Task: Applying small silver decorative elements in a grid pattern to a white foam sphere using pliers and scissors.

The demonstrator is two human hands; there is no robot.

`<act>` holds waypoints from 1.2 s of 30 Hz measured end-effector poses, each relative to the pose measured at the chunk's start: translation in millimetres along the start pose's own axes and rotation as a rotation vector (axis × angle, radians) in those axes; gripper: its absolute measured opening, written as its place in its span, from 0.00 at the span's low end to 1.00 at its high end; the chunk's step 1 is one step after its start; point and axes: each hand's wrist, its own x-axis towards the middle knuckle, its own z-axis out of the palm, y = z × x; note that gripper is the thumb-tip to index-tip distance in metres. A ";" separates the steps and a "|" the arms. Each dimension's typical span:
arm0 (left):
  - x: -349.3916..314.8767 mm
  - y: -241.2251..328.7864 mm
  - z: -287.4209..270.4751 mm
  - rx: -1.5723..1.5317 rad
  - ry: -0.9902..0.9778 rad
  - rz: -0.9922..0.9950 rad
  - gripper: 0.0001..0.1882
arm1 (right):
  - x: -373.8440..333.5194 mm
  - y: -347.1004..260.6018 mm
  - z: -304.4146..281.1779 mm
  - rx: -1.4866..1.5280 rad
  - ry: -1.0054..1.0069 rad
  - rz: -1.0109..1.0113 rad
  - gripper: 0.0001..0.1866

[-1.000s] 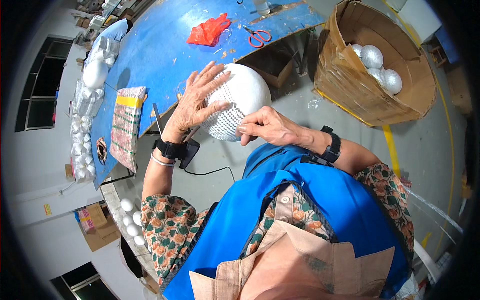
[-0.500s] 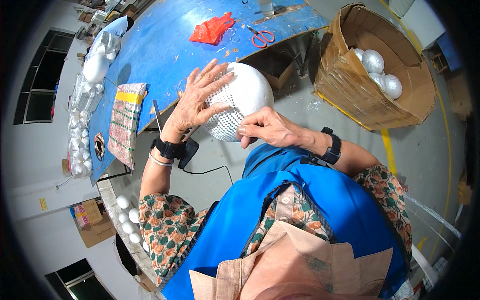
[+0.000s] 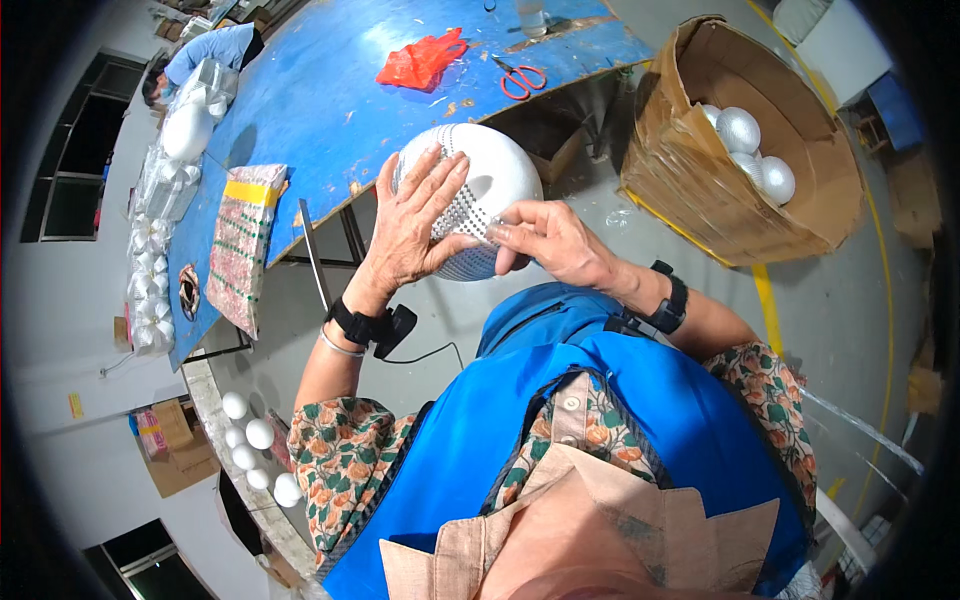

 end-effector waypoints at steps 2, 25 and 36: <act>-0.7 5.6 -3.0 -0.085 0.021 -0.005 0.34 | 5.2 -3.3 -0.2 -0.025 0.052 -0.017 0.16; -10.8 28.2 0.0 0.132 0.110 -0.035 0.23 | -8.0 -18.4 6.8 -0.644 -0.172 -0.226 0.14; -14.8 29.6 -3.7 0.085 0.130 -0.037 0.26 | 65.4 11.6 -93.9 -0.227 0.388 -0.192 0.13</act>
